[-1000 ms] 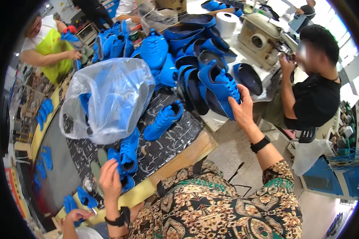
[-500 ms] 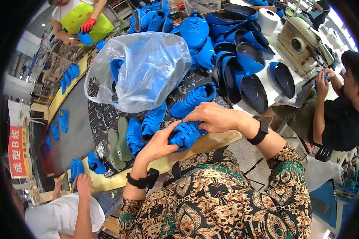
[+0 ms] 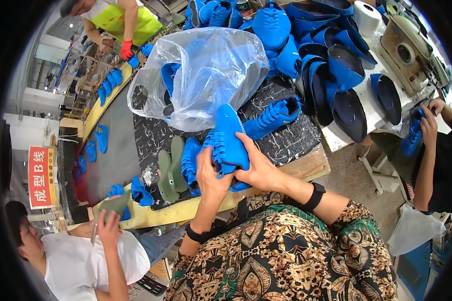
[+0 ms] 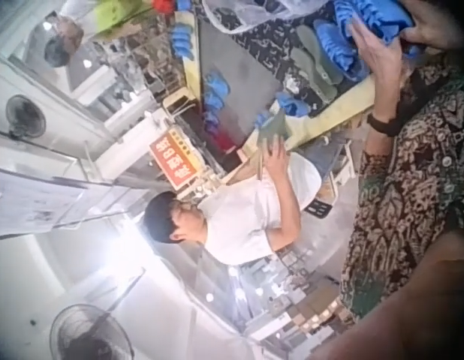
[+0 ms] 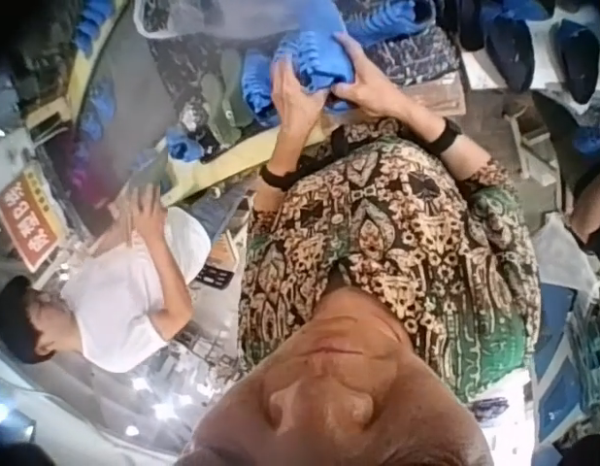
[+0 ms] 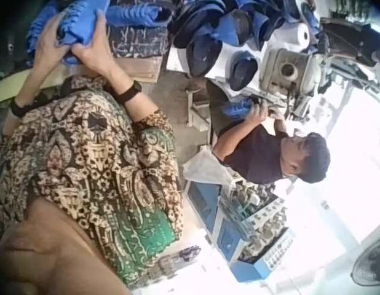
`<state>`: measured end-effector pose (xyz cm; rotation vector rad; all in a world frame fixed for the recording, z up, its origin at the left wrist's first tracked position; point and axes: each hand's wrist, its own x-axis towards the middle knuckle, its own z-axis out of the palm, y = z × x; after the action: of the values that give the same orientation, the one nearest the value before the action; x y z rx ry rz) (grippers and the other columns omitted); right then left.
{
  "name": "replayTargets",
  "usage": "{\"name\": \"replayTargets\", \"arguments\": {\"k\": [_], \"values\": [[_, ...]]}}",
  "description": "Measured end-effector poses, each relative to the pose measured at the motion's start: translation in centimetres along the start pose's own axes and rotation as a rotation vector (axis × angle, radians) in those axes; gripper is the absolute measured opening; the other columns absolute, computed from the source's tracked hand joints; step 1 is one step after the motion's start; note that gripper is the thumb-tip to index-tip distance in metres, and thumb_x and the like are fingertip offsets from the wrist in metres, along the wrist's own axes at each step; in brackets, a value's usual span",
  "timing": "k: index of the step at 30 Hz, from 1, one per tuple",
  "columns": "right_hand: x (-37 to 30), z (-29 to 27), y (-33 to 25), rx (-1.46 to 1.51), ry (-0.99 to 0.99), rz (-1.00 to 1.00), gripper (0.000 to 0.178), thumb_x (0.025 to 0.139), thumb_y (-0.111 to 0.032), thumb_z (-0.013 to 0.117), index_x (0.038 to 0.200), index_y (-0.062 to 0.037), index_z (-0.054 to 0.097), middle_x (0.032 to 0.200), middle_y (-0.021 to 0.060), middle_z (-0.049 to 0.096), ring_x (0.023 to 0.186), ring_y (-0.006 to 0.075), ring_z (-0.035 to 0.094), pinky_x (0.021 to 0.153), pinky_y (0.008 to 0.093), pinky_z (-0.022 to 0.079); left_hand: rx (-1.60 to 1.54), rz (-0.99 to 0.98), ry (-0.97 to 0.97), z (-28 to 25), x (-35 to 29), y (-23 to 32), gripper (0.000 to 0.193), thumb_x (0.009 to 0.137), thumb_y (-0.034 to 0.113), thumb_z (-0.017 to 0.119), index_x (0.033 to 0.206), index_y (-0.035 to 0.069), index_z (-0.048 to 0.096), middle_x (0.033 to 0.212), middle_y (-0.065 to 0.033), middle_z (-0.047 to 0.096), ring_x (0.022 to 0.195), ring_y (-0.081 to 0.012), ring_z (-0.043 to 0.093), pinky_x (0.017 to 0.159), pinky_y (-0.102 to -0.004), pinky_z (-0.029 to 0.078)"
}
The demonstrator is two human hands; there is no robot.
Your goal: Assemble shoes by inserting lasts into uppers and organizing components at a workstation.
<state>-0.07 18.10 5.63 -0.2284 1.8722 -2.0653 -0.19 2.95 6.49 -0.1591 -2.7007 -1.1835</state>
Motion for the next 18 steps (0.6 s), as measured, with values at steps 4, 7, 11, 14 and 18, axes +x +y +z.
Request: {"name": "replayTargets", "arguments": {"k": [4, 7, 11, 14, 18], "values": [[0.0, -0.1, -0.6, -0.018, -0.040, 0.032, 0.082, 0.068, -0.006, 0.057, 0.137, -0.0055, 0.013, 0.117, 0.0181, 0.042, 0.103, 0.0229, 0.046, 0.087, 0.0322, 0.040, 0.093, 0.390, 0.071, -1.3, 0.4, -0.2, 0.042, 0.065, 0.002, 0.065, 0.105, -0.001, 0.056, 0.109, -0.0195, 0.056, 0.095, -0.0340, 0.056, 0.083, -0.0373, 0.045], [-0.2, -0.2, -0.2, 0.019, -0.082, 0.029, 0.081, 0.068, -0.007, 0.057, 0.136, -0.0043, 0.014, 0.117, 0.0182, 0.041, 0.103, 0.0226, 0.046, 0.086, 0.0314, 0.040, -0.082, 0.253, -0.031, -2.3, 0.6, -0.2, 0.037, 0.066, -0.006, 0.057, 0.102, -0.003, 0.059, 0.104, -0.0180, 0.060, 0.092, -0.0265, 0.061, 0.084, -0.0332, 0.046], [-0.8, 0.9, 0.5, -0.035, -0.034, -0.004, 0.080, 0.069, -0.008, 0.057, 0.136, -0.0032, 0.014, 0.123, 0.0189, 0.037, 0.108, 0.0236, 0.042, 0.090, 0.0322, 0.037, -0.633, -0.271, -0.132, -3.4, 1.4, -1.6, 0.022, 0.072, -0.001, 0.063, 0.094, -0.001, 0.065, 0.095, -0.0090, 0.065, 0.085, -0.0117, 0.059, 0.076, -0.0233, 0.047], [-0.6, 1.7, 0.2, -0.046, -0.039, 0.048, 0.080, 0.073, -0.010, 0.058, 0.137, -0.0040, 0.011, 0.127, 0.0190, 0.032, 0.112, 0.0245, 0.039, 0.092, 0.0328, 0.036, -0.781, -0.378, -0.169, -3.6, 1.6, -2.8, 0.021, 0.073, 0.002, 0.065, 0.094, -0.001, 0.065, 0.092, -0.0068, 0.064, 0.082, -0.0095, 0.057, 0.074, -0.0217, 0.046], [-0.9, 1.8, 1.4, 0.099, -0.070, -0.045, 0.079, 0.076, -0.016, 0.057, 0.136, 0.0007, 0.008, 0.132, 0.0227, 0.027, 0.119, 0.0269, 0.034, 0.098, 0.0344, 0.030, -0.699, -0.237, -0.175, -3.6, 1.2, -2.4, 0.025, 0.073, 0.001, 0.065, 0.097, 0.000, 0.063, 0.096, -0.0061, 0.062, 0.083, -0.0095, 0.056, 0.074, -0.0218, 0.046]]}}
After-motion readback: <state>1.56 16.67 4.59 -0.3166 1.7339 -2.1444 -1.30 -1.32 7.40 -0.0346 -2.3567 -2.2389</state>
